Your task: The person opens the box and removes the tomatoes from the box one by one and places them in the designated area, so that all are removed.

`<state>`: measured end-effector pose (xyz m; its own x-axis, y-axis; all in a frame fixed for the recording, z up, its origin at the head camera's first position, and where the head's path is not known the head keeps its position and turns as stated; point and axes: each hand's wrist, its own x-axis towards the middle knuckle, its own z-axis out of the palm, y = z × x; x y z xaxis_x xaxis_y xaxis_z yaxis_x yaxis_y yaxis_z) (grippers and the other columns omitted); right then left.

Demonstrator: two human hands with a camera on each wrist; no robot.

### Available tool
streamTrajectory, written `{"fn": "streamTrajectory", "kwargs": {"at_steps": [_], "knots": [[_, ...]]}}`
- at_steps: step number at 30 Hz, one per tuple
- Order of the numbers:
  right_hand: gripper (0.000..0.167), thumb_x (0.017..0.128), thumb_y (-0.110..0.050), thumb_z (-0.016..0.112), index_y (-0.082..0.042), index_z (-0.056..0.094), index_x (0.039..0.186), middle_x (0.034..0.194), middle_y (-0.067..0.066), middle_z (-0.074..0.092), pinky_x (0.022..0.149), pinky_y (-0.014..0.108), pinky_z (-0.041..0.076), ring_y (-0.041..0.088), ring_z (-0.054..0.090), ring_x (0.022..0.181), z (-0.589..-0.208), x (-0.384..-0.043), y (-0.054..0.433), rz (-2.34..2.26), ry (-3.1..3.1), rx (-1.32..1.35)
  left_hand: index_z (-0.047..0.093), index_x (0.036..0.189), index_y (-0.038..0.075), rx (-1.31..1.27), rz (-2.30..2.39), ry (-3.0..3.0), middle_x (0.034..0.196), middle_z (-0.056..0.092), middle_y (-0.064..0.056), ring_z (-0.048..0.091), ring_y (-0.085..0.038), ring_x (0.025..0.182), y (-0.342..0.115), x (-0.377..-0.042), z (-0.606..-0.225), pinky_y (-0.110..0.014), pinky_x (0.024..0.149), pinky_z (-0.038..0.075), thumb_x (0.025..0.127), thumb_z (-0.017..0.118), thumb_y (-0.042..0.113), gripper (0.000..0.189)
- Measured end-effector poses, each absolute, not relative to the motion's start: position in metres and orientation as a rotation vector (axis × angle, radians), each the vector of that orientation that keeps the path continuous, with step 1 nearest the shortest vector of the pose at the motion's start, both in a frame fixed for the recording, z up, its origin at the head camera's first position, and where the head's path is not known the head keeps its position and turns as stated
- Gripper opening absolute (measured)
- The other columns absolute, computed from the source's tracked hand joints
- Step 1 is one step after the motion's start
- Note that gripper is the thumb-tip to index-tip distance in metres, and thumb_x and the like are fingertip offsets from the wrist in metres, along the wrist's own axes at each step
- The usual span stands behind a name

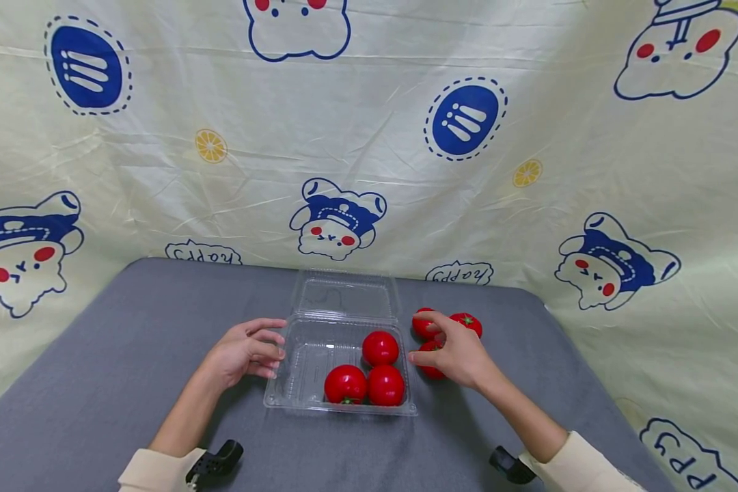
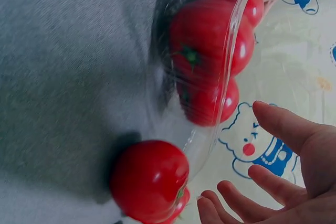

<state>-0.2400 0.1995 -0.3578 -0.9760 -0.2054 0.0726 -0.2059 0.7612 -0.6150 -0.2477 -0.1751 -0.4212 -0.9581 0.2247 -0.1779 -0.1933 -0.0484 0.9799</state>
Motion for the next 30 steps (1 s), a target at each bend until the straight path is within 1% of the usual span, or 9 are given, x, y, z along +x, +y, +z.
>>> {"fn": "streamTrajectory", "kwargs": {"at_steps": [5,8,14,19,21,27,30], "knots": [[0.072,0.076,-0.021,0.088,-0.015,0.057,0.141,0.133,0.02,0.062,0.079,0.042,0.063,0.038,0.062,0.114,-0.357,-0.239,0.189,1.039,-2.945,0.399,0.043,0.147,-0.002,0.033,2.079,1.955,0.101,0.066,-0.005,0.065,-0.012,0.062,-0.176,-0.247,-0.421,-0.031,0.057,0.061,0.088,0.066,-0.002,0.063],[0.07,0.078,-0.02,0.087,-0.017,0.058,0.141,0.134,0.019,0.062,0.085,0.044,0.062,0.039,0.061,0.117,-0.355,-0.239,0.182,1.047,-2.951,0.425,0.043,0.147,-0.002,0.031,2.079,1.956,0.101,0.067,-0.005,0.065,-0.012,0.062,-0.176,-0.247,-0.42,-0.031,0.057,0.061,0.088,0.066,-0.002,0.063],[0.068,0.078,-0.019,0.086,-0.018,0.059,0.14,0.135,0.016,0.064,0.093,0.049,0.059,0.035,0.063,0.118,-0.354,-0.237,0.171,1.081,-2.933,0.493,0.044,0.147,-0.002,0.033,2.08,1.955,0.101,0.067,-0.006,0.065,-0.013,0.062,-0.176,-0.247,-0.421,-0.031,0.057,0.061,0.088,0.066,-0.003,0.063],[0.065,0.079,-0.017,0.085,-0.019,0.06,0.139,0.134,0.014,0.065,0.098,0.051,0.056,0.033,0.064,0.118,-0.354,-0.236,0.163,1.113,-2.93,0.545,0.043,0.147,-0.002,0.033,2.081,1.956,0.101,0.067,-0.006,0.065,-0.012,0.062,-0.176,-0.247,-0.42,-0.031,0.057,0.061,0.089,0.066,-0.003,0.062],[0.065,0.079,-0.016,0.086,-0.02,0.06,0.139,0.134,0.012,0.065,0.096,0.05,0.057,0.032,0.063,0.118,-0.355,-0.236,0.16,1.138,-2.933,0.559,0.044,0.147,-0.002,0.033,2.08,1.958,0.101,0.067,-0.006,0.065,-0.012,0.063,-0.176,-0.247,-0.42,-0.031,0.057,0.061,0.089,0.066,-0.003,0.062],[0.066,0.078,-0.013,0.086,-0.02,0.061,0.138,0.134,0.011,0.065,0.086,0.042,0.062,0.035,0.062,0.121,-0.355,-0.235,0.151,1.223,-2.934,0.644,0.044,0.147,-0.002,0.035,2.083,1.952,0.1,0.067,-0.005,0.066,-0.013,0.063,-0.175,-0.247,-0.42,-0.031,0.057,0.061,0.087,0.067,-0.003,0.064],[0.066,0.079,-0.013,0.086,-0.019,0.06,0.139,0.133,0.012,0.065,0.087,0.044,0.062,0.035,0.062,0.121,-0.355,-0.233,0.146,1.229,-2.938,0.713,0.043,0.147,-0.002,0.032,2.087,1.95,0.1,0.067,-0.005,0.066,-0.013,0.062,-0.175,-0.247,-0.42,-0.031,0.057,0.061,0.086,0.068,-0.004,0.066]]}}
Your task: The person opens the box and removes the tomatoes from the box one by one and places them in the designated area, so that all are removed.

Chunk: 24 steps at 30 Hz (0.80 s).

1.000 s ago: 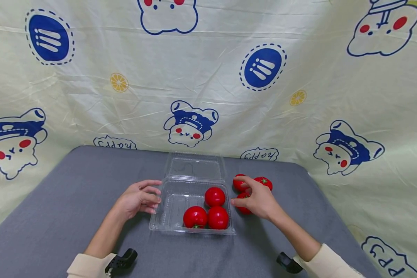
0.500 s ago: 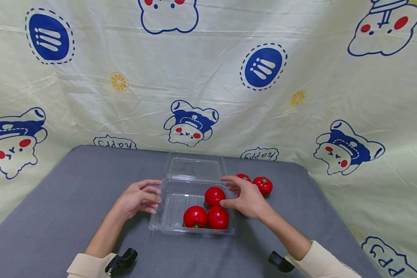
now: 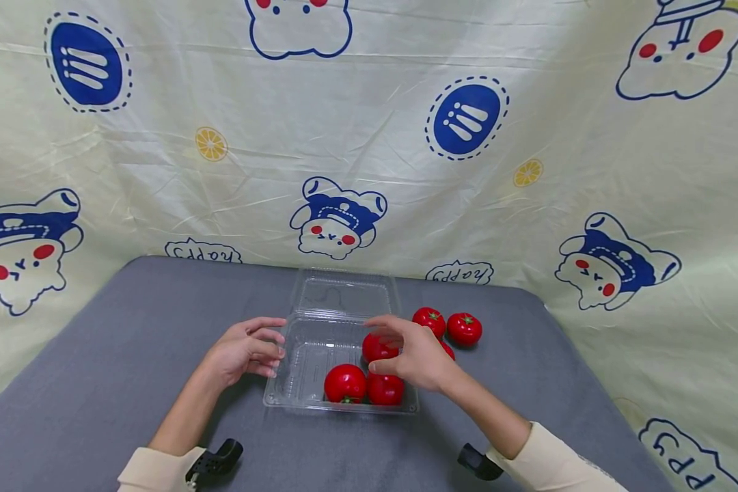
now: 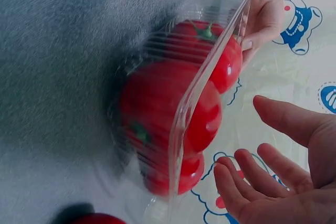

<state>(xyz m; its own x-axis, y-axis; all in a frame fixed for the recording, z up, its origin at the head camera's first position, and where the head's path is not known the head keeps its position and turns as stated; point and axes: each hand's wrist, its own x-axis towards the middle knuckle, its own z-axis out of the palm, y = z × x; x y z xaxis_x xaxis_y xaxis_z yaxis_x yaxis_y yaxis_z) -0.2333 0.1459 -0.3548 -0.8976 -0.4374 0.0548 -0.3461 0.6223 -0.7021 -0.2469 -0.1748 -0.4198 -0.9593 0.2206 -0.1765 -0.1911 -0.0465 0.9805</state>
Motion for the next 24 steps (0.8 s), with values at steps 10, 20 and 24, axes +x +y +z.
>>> {"fn": "streamTrajectory", "kwargs": {"at_steps": [10,20,24], "knots": [[0.064,0.078,-0.012,0.086,-0.021,0.061,0.137,0.131,0.009,0.067,0.092,0.048,0.059,0.032,0.065,0.118,-0.357,-0.23,0.133,-1.058,2.638,-0.798,0.043,0.146,-0.003,0.027,2.089,1.95,0.098,0.066,-0.005,0.066,-0.013,0.062,-0.174,-0.247,-0.42,-0.031,0.056,0.061,0.085,0.068,-0.005,0.066],[0.059,0.079,-0.01,0.084,-0.018,0.064,0.134,0.129,0.007,0.068,0.097,0.05,0.057,0.033,0.065,0.118,-0.362,-0.23,0.125,-1.015,2.581,-0.911,0.044,0.145,-0.003,0.012,2.088,1.955,0.098,0.066,-0.005,0.066,-0.013,0.062,-0.173,-0.247,-0.419,-0.031,0.056,0.061,0.084,0.068,-0.006,0.066],[0.055,0.079,-0.011,0.085,-0.016,0.066,0.131,0.129,0.008,0.068,0.095,0.051,0.058,0.031,0.065,0.118,-0.363,-0.231,0.123,-0.996,2.565,-0.941,0.044,0.145,-0.004,0.009,2.094,1.952,0.098,0.066,-0.005,0.066,-0.013,0.062,-0.174,-0.247,-0.419,-0.031,0.056,0.061,0.084,0.068,-0.006,0.066]]}}
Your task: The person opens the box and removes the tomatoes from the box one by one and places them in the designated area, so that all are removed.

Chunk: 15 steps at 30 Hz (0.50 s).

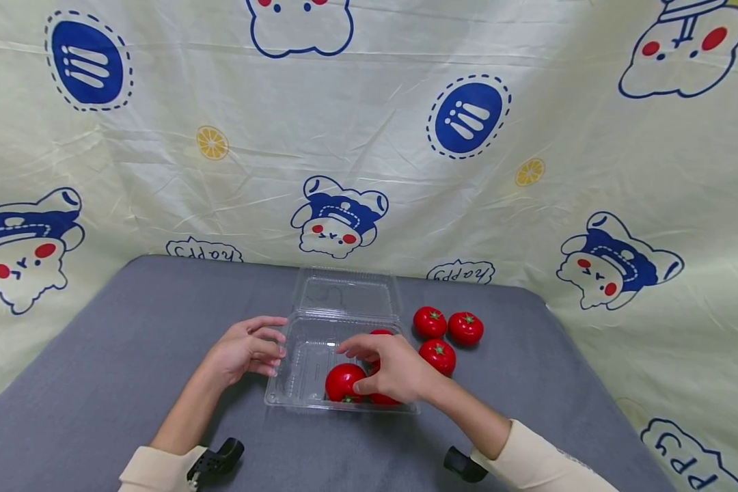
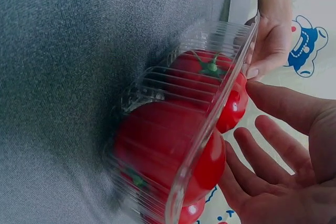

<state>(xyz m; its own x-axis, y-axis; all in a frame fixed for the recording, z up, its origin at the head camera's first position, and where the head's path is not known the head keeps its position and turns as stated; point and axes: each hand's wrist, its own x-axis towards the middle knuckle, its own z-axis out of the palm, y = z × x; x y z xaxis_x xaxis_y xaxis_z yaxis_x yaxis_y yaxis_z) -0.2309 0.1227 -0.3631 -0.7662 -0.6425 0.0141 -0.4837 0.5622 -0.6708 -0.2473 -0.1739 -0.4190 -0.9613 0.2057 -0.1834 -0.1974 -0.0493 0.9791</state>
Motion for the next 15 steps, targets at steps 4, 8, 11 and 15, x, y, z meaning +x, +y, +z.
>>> {"fn": "streamTrajectory", "kwargs": {"at_steps": [4,8,11,15], "knots": [[0.053,0.079,-0.011,0.085,-0.017,0.067,0.129,0.127,0.005,0.069,0.092,0.046,0.06,0.027,0.064,0.117,-0.364,-0.2315,0.1216,-0.972,2.559,-0.96,0.044,0.146,-0.004,0.012,2.095,1.951,0.097,0.066,-0.005,0.066,-0.012,0.062,-0.1741,-0.2473,-0.4187,-0.031,0.056,0.061,0.084,0.068,-0.006,0.066],[0.046,0.079,-0.011,0.085,-0.017,0.071,0.122,0.121,0.0,0.071,0.086,0.038,0.061,0.024,0.063,0.114,-0.3654,-0.2308,0.121,-0.95,2.56,-0.967,0.044,0.145,-0.004,0.009,2.095,1.952,0.097,0.066,-0.005,0.066,-0.012,0.062,-0.1734,-0.2469,-0.4183,-0.03,0.055,0.061,0.084,0.068,-0.006,0.066],[0.038,0.08,-0.011,0.084,-0.018,0.073,0.115,0.115,-0.001,0.071,0.083,0.034,0.059,0.022,0.062,0.109,-0.3672,-0.2306,0.1211,-0.937,2.56,-0.971,0.044,0.145,-0.004,0.01,2.094,1.953,0.097,0.066,-0.005,0.066,-0.012,0.062,-0.1732,-0.2469,-0.4188,-0.03,0.055,0.061,0.084,0.068,-0.006,0.066],[0.034,0.081,-0.012,0.084,-0.022,0.075,0.112,0.113,-0.002,0.071,0.081,0.031,0.057,0.021,0.06,0.107,-0.368,-0.2306,0.1213,-0.917,2.565,-0.971,0.043,0.145,-0.005,0.024,2.092,1.952,0.097,0.066,-0.004,0.065,-0.012,0.062,-0.1739,-0.2473,-0.4206,-0.03,0.055,0.06,0.084,0.067,-0.006,0.066]]}}
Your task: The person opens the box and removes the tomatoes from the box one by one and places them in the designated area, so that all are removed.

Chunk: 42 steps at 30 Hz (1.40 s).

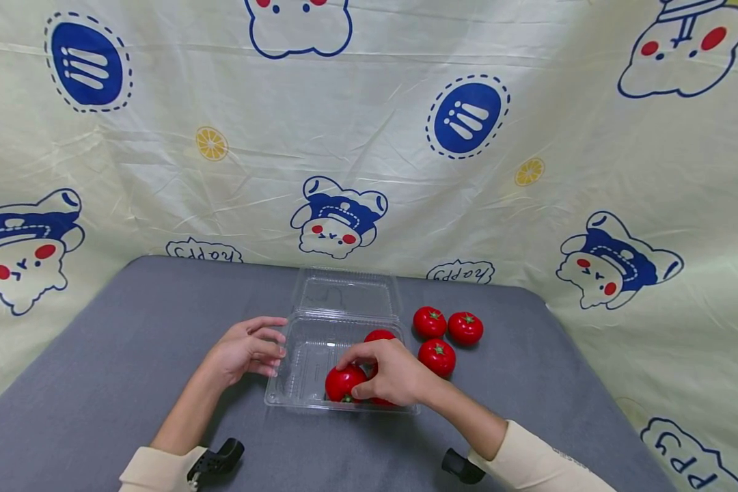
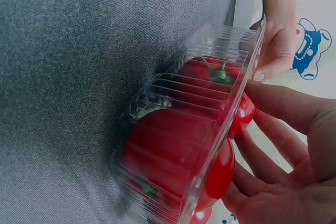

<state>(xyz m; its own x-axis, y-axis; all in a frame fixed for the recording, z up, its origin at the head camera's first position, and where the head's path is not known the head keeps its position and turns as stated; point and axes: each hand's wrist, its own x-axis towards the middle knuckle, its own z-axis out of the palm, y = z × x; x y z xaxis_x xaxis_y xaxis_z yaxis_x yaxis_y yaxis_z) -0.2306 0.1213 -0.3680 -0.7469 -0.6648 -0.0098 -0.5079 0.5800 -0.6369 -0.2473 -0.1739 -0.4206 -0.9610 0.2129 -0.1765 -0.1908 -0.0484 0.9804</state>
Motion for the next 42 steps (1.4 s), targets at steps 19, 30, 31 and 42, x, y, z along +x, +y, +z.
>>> {"fn": "streamTrajectory", "kwargs": {"at_steps": [19,30,31,42], "knots": [[0.044,0.08,-0.014,0.085,-0.02,0.073,0.121,0.115,-0.001,0.07,0.081,0.03,0.058,0.02,0.061,0.105,-0.37,-0.233,0.12,-0.867,2.586,-0.948,0.044,0.146,-0.003,0.02,2.089,1.956,0.099,0.066,-0.005,0.064,-0.011,0.061,-0.175,-0.248,-0.422,-0.03,0.055,0.06,0.084,0.069,-0.004,0.067],[0.049,0.078,-0.011,0.085,-0.013,0.071,0.126,0.113,0.002,0.071,0.081,0.033,0.059,0.02,0.064,0.101,-0.373,-0.235,0.114,-0.833,2.643,-0.964,0.044,0.145,-0.004,0.023,2.092,1.951,0.098,0.065,-0.005,0.064,-0.011,0.061,-0.174,-0.248,-0.421,-0.03,0.055,0.06,0.085,0.068,-0.005,0.065],[0.05,0.078,-0.011,0.085,-0.012,0.071,0.127,0.114,0.002,0.071,0.081,0.032,0.058,0.02,0.064,0.101,-0.374,-0.235,0.113,-0.827,2.651,-0.962,0.044,0.145,-0.004,0.023,2.092,1.951,0.098,0.065,-0.005,0.064,-0.011,0.061,-0.174,-0.248,-0.421,-0.03,0.055,0.06,0.085,0.068,-0.005,0.065],[0.054,0.077,-0.014,0.086,-0.01,0.068,0.127,0.115,0.004,0.069,0.081,0.032,0.058,0.02,0.062,0.103,-0.376,-0.236,0.108,-0.815,2.689,-0.899,0.044,0.145,-0.003,0.025,2.09,1.953,0.1,0.066,-0.006,0.063,-0.011,0.061,-0.174,-0.247,-0.421,-0.03,0.055,0.06,0.085,0.068,-0.004,0.065]]}}
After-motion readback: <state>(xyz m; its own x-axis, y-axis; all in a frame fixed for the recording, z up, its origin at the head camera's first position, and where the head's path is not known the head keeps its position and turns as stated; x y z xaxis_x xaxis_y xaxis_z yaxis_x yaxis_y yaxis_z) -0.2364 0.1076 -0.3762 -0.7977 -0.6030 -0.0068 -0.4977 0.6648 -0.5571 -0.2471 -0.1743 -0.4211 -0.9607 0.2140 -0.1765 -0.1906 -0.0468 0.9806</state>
